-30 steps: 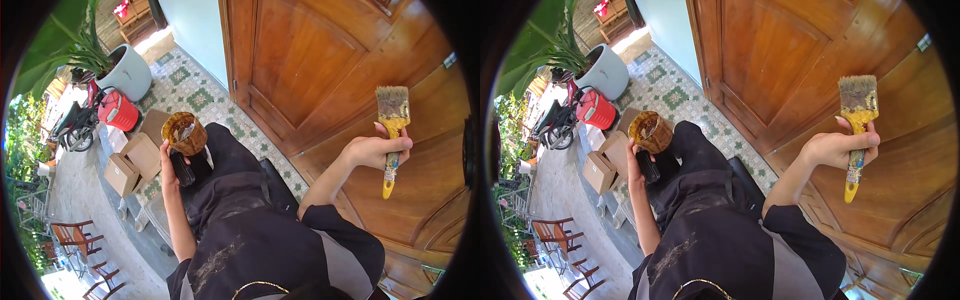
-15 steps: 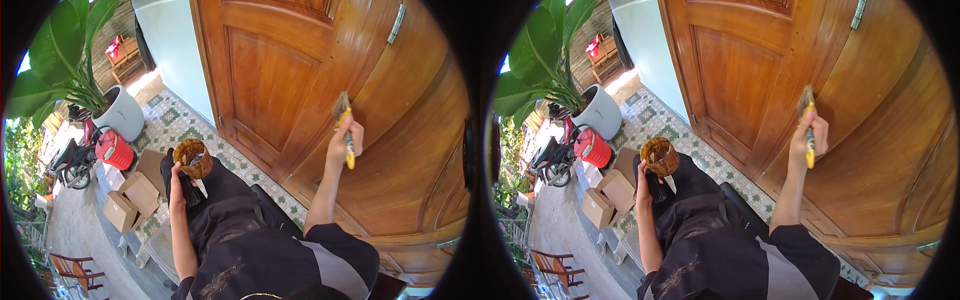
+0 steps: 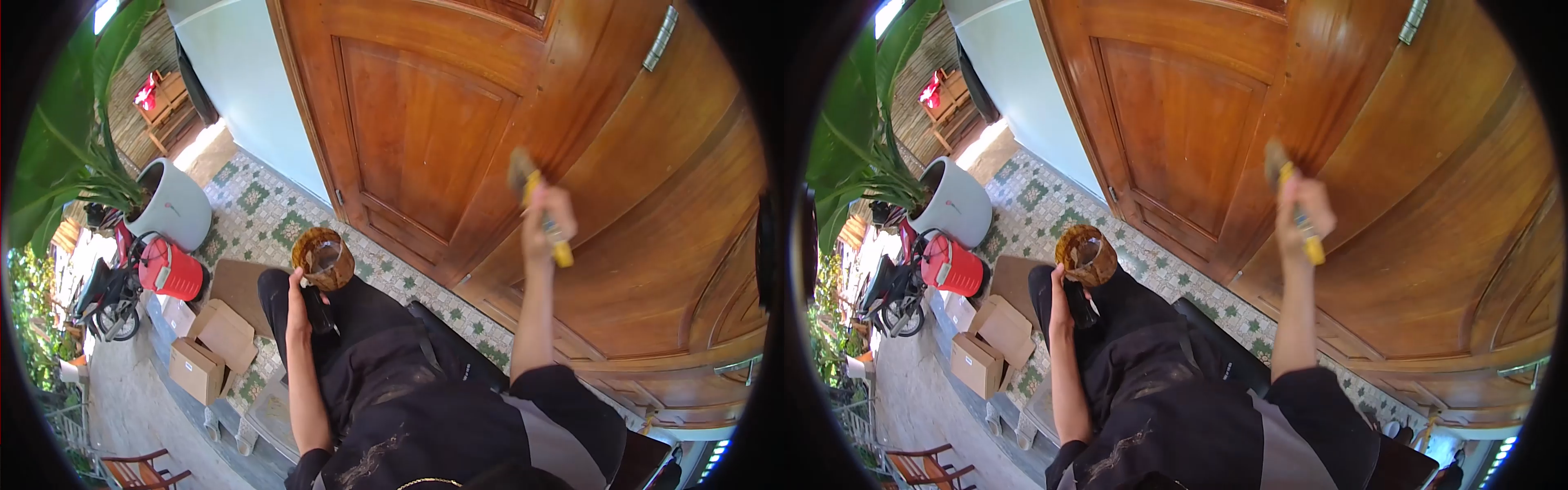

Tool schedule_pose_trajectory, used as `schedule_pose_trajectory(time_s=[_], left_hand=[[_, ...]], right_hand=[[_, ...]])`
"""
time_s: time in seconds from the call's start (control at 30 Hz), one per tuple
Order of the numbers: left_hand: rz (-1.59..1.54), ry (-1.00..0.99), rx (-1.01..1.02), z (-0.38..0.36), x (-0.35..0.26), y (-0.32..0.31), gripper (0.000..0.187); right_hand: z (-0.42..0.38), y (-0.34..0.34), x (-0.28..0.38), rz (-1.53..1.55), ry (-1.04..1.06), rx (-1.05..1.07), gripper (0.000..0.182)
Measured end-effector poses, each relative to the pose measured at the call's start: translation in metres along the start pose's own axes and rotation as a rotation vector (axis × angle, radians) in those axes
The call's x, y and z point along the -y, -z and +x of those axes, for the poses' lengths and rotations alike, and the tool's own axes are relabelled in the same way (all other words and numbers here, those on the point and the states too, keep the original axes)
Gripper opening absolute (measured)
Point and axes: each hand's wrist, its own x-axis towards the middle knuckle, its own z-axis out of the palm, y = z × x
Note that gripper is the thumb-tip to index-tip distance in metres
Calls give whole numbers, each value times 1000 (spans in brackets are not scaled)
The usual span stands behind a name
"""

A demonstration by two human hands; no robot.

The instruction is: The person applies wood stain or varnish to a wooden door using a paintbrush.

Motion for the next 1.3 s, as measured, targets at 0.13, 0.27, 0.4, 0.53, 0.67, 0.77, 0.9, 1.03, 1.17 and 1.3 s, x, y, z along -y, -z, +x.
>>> schedule_pose_trajectory(time_s=[0.13,0.27,0.4,0.53,0.67,0.77,0.9,1.03,1.17,1.3], left_hand=[[-22,58,-26,-1,5,5,72],[-41,31,-33,0,11,19,69],[-123,-58,16,0,16,15,58],[-153,-70,7,6,20,14,56],[-40,-14,-28,12,22,30,60],[-38,-27,-39,17,27,34,56],[-81,4,-41,16,34,42,52],[-111,50,-30,14,37,24,48],[-109,34,-27,18,54,10,54],[-59,1,22,15,56,-3,65]], right_hand=[[-54,-13,18,-219,-12,298,14],[53,14,29,-165,247,100,9],[103,31,30,-271,321,-106,9],[39,31,18,-237,292,52,11],[-126,5,-11,-437,125,256,19],[-172,-3,-9,-540,73,423,16],[-87,-13,2,-419,132,289,8],[-31,-25,6,-304,214,43,6],[-83,-31,-10,-353,231,226,9],[-144,-31,-15,-450,125,532,14]])
